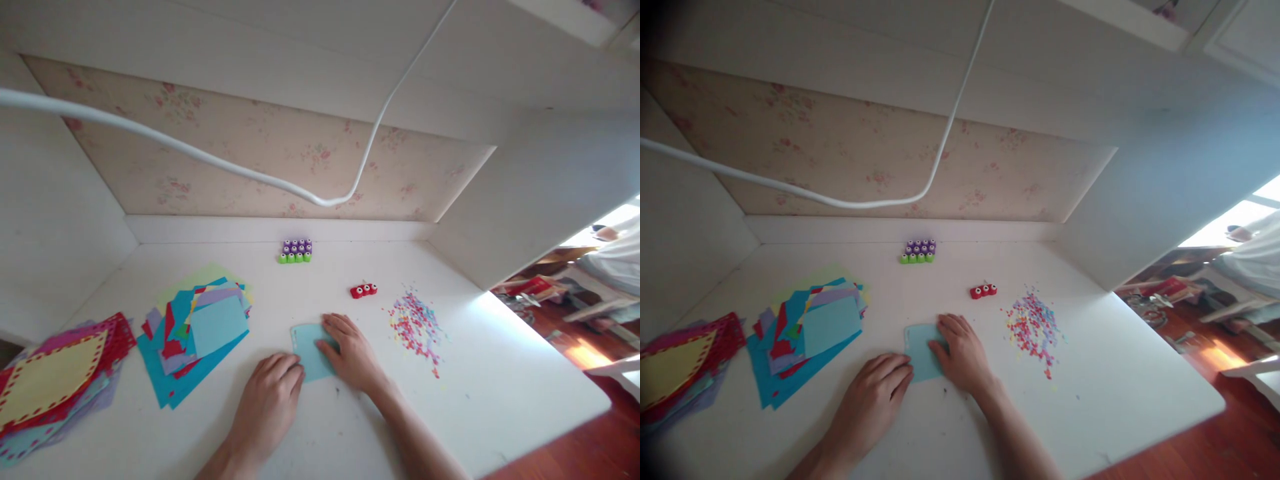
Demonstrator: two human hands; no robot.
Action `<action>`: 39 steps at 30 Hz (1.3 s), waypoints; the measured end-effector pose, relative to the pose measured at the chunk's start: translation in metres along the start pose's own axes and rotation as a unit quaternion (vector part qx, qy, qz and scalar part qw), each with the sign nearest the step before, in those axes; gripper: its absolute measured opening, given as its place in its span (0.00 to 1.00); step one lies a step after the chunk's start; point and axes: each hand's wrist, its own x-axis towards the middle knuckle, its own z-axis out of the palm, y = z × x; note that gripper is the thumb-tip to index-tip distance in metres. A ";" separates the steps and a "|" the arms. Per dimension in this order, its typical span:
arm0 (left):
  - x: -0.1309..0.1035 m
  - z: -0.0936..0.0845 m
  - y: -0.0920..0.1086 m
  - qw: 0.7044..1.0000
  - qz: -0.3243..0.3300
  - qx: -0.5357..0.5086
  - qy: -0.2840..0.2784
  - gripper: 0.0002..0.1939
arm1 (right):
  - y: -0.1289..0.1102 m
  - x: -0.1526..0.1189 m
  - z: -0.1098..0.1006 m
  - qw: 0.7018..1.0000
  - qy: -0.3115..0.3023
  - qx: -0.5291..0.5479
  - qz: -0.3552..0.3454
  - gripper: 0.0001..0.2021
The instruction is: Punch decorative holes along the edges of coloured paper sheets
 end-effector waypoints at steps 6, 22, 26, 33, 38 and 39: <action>0.025 -0.016 -0.014 1.000 -0.015 -0.012 -0.016 0.09 | 0.011 0.000 0.003 0.991 0.069 0.116 0.021 0.10; 0.199 -0.007 -0.133 0.990 -0.083 0.104 -0.045 0.19 | 0.036 0.005 0.009 0.911 0.101 0.318 0.242 0.34; 0.196 -0.016 -0.136 0.987 -0.082 0.110 -0.082 0.16 | 0.033 0.006 0.001 0.948 0.091 0.226 0.203 0.21; 0.146 -0.041 -0.119 0.989 -0.079 0.071 -0.104 0.09 | 0.024 0.006 -0.006 0.943 0.084 0.256 0.193 0.17; 0.069 -0.032 -0.080 0.994 -0.084 -0.002 -0.075 0.10 | 0.020 0.000 -0.002 0.934 0.062 0.303 0.179 0.16; 0.055 -0.028 -0.073 0.994 -0.093 -0.012 -0.064 0.10 | 0.019 -0.001 -0.001 0.935 0.064 0.304 0.172 0.16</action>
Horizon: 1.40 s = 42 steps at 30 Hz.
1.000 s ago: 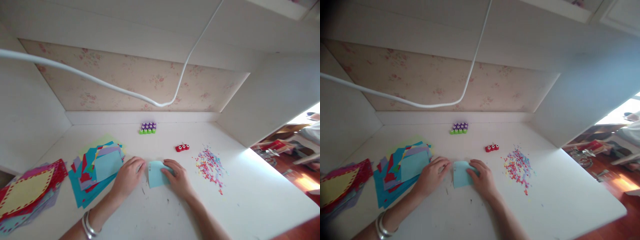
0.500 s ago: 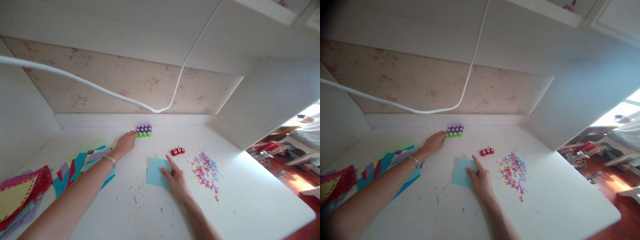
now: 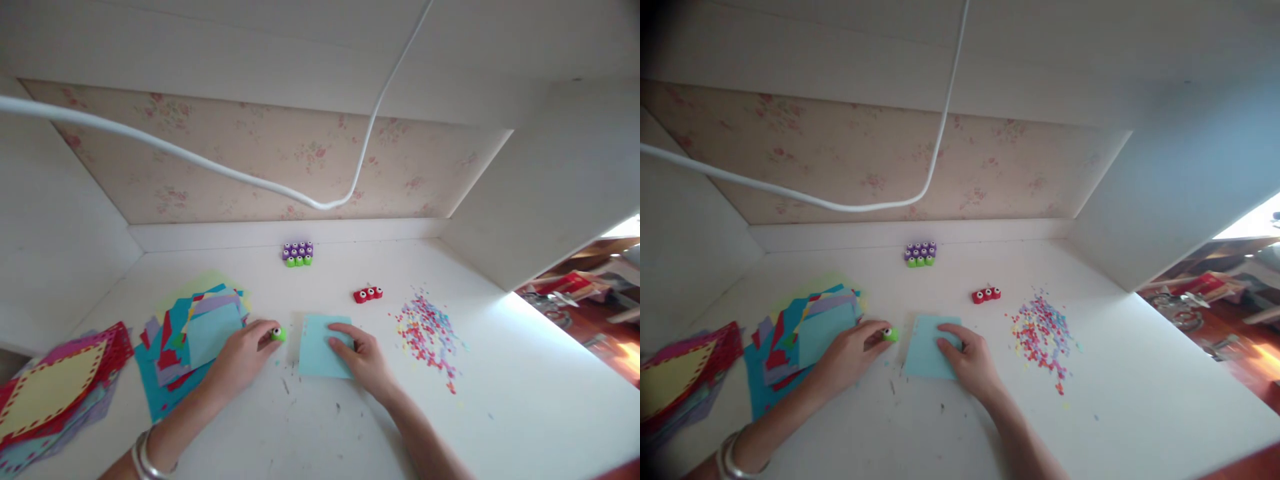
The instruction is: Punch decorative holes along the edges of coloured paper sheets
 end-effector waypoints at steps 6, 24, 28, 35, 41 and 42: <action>-0.034 0.017 0.006 0.990 -0.019 -0.127 0.058 0.12 | -0.006 -0.003 0.007 1.000 -0.013 -0.010 -0.023 0.15; -0.032 0.012 0.012 0.991 0.072 -0.076 0.078 0.11 | -0.014 -0.004 0.013 0.996 -0.064 -0.068 -0.008 0.13; -0.034 0.014 0.016 0.991 0.095 -0.064 0.064 0.13 | -0.019 -0.007 0.015 0.992 -0.086 -0.081 -0.050 0.14; -0.041 0.016 0.017 0.994 0.076 -0.043 0.062 0.17 | -0.023 -0.015 0.008 0.955 -0.007 -0.243 -0.171 0.20; -0.044 0.017 0.017 0.994 0.071 -0.047 0.066 0.14 | -0.016 -0.013 0.004 0.928 -0.117 -0.299 -0.187 0.22; -0.044 0.016 0.017 0.994 0.071 -0.047 0.067 0.14 | -0.016 -0.013 0.004 0.928 -0.127 -0.299 -0.183 0.22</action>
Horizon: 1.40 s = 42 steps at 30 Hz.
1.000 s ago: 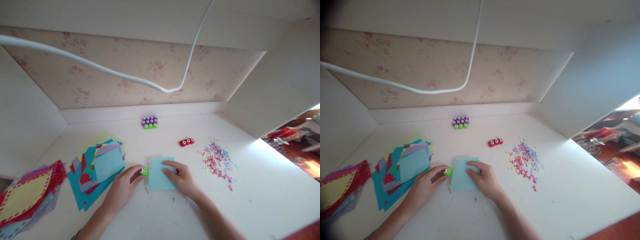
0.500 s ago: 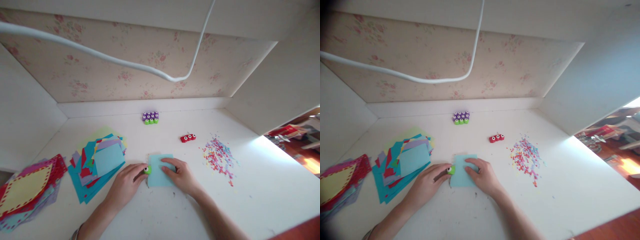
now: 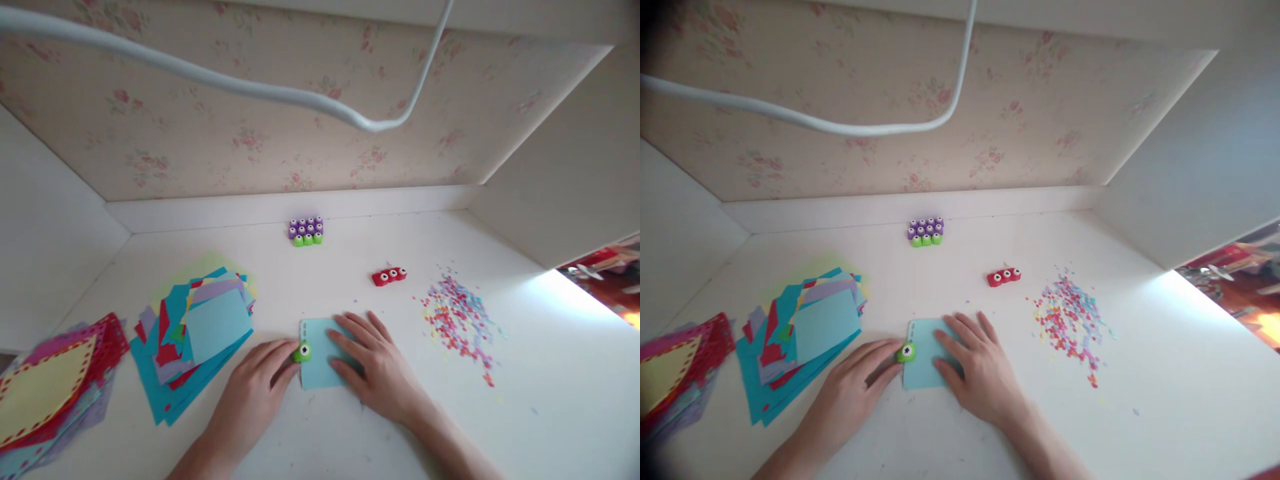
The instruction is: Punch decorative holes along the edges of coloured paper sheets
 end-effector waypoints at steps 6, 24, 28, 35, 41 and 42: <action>0.002 -0.001 0.000 1.000 0.002 0.005 -0.006 0.13 | -0.001 0.002 -0.002 1.000 -0.006 0.011 -0.004 0.21; 0.015 -0.008 0.012 0.997 -0.074 -0.022 0.003 0.11 | 0.001 0.003 -0.003 0.998 -0.053 -0.037 -0.006 0.20; 0.025 -0.004 0.021 0.992 -0.109 -0.041 -0.038 0.11 | 0.000 0.003 -0.005 0.998 -0.052 -0.042 -0.012 0.19; 0.036 -0.003 0.023 0.976 -0.166 -0.100 -0.101 0.11 | -0.003 0.002 -0.008 0.999 -0.043 -0.034 -0.002 0.19; 0.062 -0.006 0.017 0.951 -0.226 -0.084 -0.194 0.03 | -0.004 0.001 -0.007 1.000 -0.023 -0.009 0.011 0.18; 0.064 -0.005 0.016 0.948 -0.234 -0.078 -0.201 0.02 | -0.004 0.001 -0.007 1.000 -0.021 -0.008 0.009 0.18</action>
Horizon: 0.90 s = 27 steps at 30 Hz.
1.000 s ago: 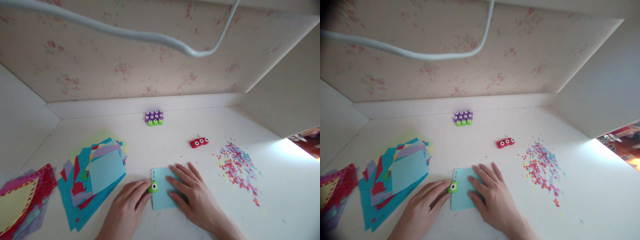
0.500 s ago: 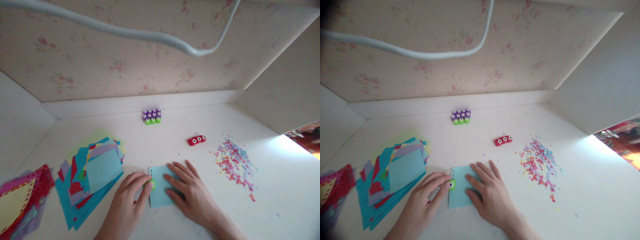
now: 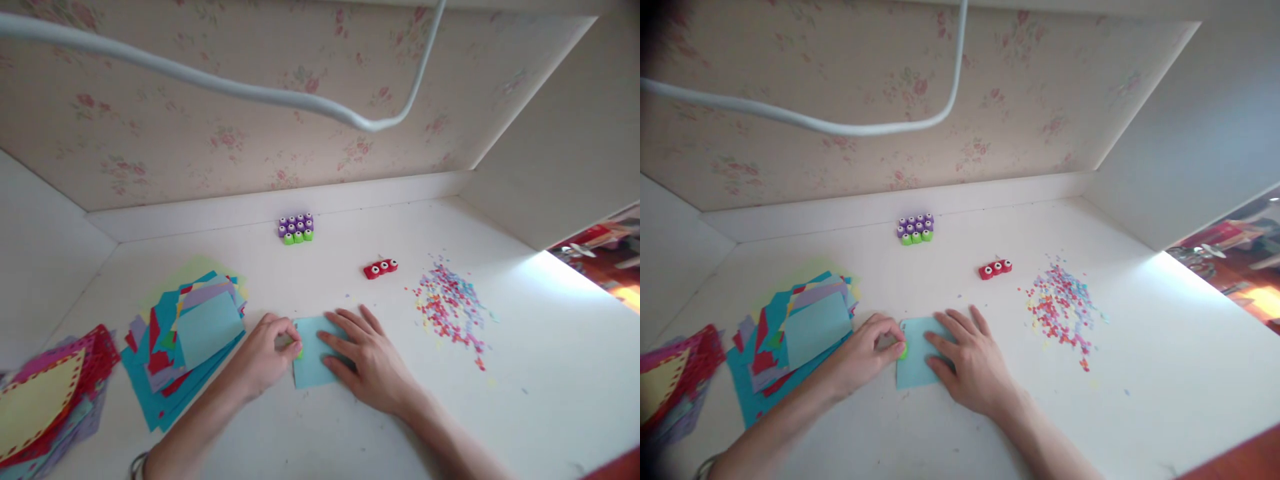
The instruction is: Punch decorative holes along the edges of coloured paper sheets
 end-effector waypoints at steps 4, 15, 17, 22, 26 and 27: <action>0.004 0.002 -0.001 1.000 -0.005 0.005 0.005 0.01 | 0.000 -0.001 0.003 1.000 0.004 -0.002 -0.002 0.17; -0.033 -0.006 -0.027 0.993 0.104 0.006 0.056 0.18 | -0.001 -0.004 0.002 1.000 0.009 0.000 -0.006 0.17; -0.042 -0.008 -0.037 0.990 0.108 0.028 0.089 0.18 | 0.000 -0.004 0.001 1.000 0.010 0.003 -0.006 0.17; -0.059 -0.002 -0.063 0.976 0.141 0.082 0.145 0.18 | 0.000 -0.002 0.003 0.997 0.063 0.023 -0.022 0.16; -0.063 0.010 -0.062 0.965 0.162 0.068 0.193 0.16 | -0.024 -0.002 0.003 0.987 0.110 0.117 0.017 0.14; -0.064 0.013 -0.058 0.962 0.162 0.063 0.209 0.18 | -0.034 -0.001 0.004 0.981 0.105 0.157 0.039 0.14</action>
